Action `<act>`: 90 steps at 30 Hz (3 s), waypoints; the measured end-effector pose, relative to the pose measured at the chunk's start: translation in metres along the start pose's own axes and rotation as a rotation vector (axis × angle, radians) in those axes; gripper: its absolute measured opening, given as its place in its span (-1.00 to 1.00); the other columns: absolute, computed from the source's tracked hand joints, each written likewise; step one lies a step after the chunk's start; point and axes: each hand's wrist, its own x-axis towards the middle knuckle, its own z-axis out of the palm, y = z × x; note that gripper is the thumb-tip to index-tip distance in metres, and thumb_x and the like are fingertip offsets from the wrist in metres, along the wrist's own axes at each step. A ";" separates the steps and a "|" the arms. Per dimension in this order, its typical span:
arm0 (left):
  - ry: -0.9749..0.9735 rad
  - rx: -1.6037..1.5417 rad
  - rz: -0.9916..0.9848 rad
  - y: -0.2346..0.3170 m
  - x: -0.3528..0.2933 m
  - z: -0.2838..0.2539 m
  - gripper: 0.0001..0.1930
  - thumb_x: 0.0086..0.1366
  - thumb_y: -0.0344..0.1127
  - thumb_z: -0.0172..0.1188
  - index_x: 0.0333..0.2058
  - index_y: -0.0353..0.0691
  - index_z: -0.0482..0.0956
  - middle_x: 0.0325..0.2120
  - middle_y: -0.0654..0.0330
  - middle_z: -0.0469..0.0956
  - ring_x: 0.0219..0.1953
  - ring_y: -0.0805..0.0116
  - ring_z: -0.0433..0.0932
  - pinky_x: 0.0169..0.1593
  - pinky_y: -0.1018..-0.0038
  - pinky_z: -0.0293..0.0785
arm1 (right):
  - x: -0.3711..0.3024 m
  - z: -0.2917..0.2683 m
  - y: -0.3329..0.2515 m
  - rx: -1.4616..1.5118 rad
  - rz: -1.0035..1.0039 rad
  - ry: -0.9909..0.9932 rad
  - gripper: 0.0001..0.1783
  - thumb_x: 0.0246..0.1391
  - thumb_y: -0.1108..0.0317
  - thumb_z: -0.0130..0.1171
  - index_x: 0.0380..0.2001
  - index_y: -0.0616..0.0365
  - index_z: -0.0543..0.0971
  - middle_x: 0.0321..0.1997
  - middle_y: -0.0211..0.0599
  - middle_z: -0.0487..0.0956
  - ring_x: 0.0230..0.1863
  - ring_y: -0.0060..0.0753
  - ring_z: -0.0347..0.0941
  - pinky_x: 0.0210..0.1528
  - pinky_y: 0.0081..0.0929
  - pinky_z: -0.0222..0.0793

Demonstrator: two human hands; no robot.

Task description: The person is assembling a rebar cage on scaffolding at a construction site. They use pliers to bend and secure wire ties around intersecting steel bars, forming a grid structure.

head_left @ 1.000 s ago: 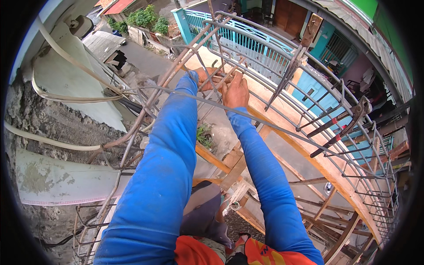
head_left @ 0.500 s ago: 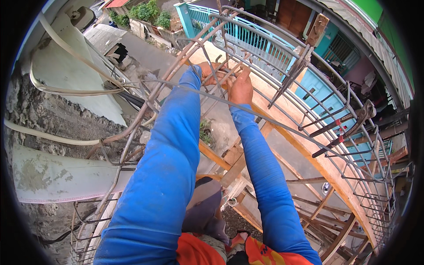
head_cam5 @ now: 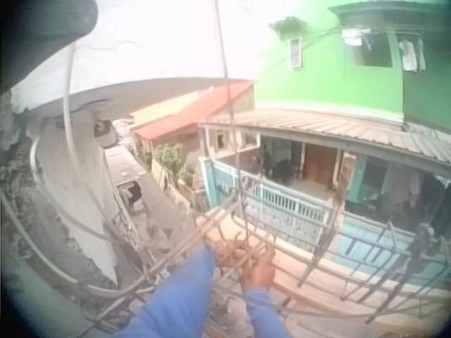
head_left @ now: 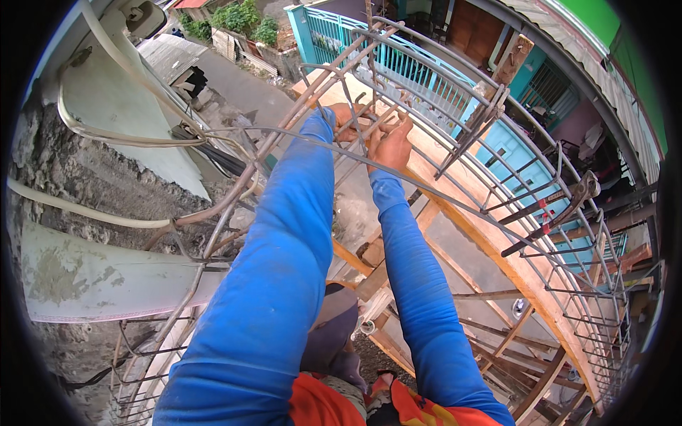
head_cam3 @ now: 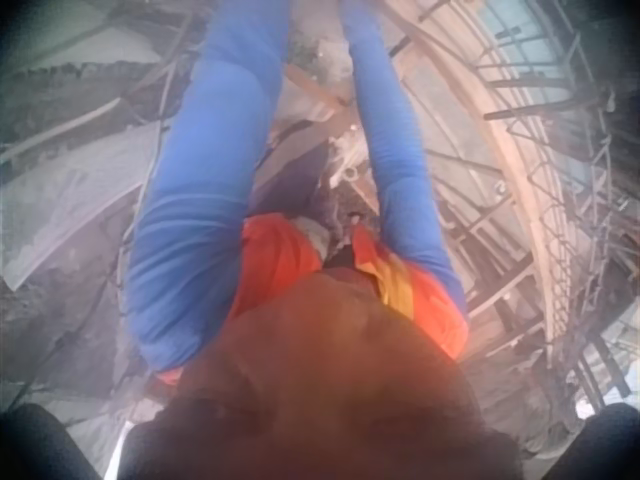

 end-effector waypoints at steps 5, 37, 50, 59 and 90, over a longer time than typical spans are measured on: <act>-0.024 -0.026 0.042 0.000 0.007 0.002 -0.63 0.37 -0.26 0.13 0.06 -0.33 0.41 0.00 -0.12 0.52 -0.02 0.17 0.58 0.15 0.29 0.54 | 0.013 0.001 0.023 -0.011 -0.085 -0.023 -0.40 0.07 0.46 0.26 0.14 0.24 0.25 -0.30 -0.09 0.68 -0.30 -0.01 0.64 -0.26 -0.18 0.51; -0.137 0.100 0.161 -0.012 0.019 -0.023 -0.59 0.33 -0.35 0.17 0.13 -0.23 0.39 -0.03 -0.11 0.52 -0.03 0.16 0.57 0.06 0.32 0.56 | 0.014 -0.004 -0.007 -0.478 0.024 -0.174 -0.32 0.03 0.30 0.26 0.10 0.39 0.18 -0.38 0.16 0.63 -0.27 0.23 0.60 -0.20 0.00 0.47; -0.120 -0.110 0.099 0.000 -0.008 0.010 -0.58 0.35 -0.30 0.15 0.13 -0.28 0.35 0.01 -0.23 0.46 0.03 -0.05 0.53 0.11 0.13 0.53 | 0.031 0.004 -0.005 -0.175 0.347 -0.031 -0.39 0.03 0.38 0.24 0.14 0.26 0.28 -0.06 0.26 0.56 -0.07 0.15 0.56 -0.03 -0.14 0.46; 0.006 -0.053 0.084 0.000 -0.009 0.017 -0.64 0.42 -0.25 0.05 0.10 -0.30 0.38 0.00 -0.23 0.44 0.03 -0.02 0.52 0.06 0.22 0.60 | 0.018 -0.037 0.010 -0.317 -0.292 -0.128 -0.34 0.06 0.38 0.30 0.18 0.24 0.23 -0.29 -0.09 0.59 -0.22 0.10 0.57 -0.18 -0.10 0.50; -0.127 1.013 0.430 -0.004 0.009 -0.017 -0.58 0.34 -0.32 0.12 0.13 -0.35 0.36 0.07 -0.02 0.47 0.04 0.12 0.52 0.14 0.37 0.50 | 0.013 -0.040 0.021 -0.507 -0.932 -0.384 -0.28 0.12 0.55 0.01 0.36 0.11 0.11 -0.19 -0.09 0.50 -0.15 -0.10 0.46 -0.11 -0.25 0.49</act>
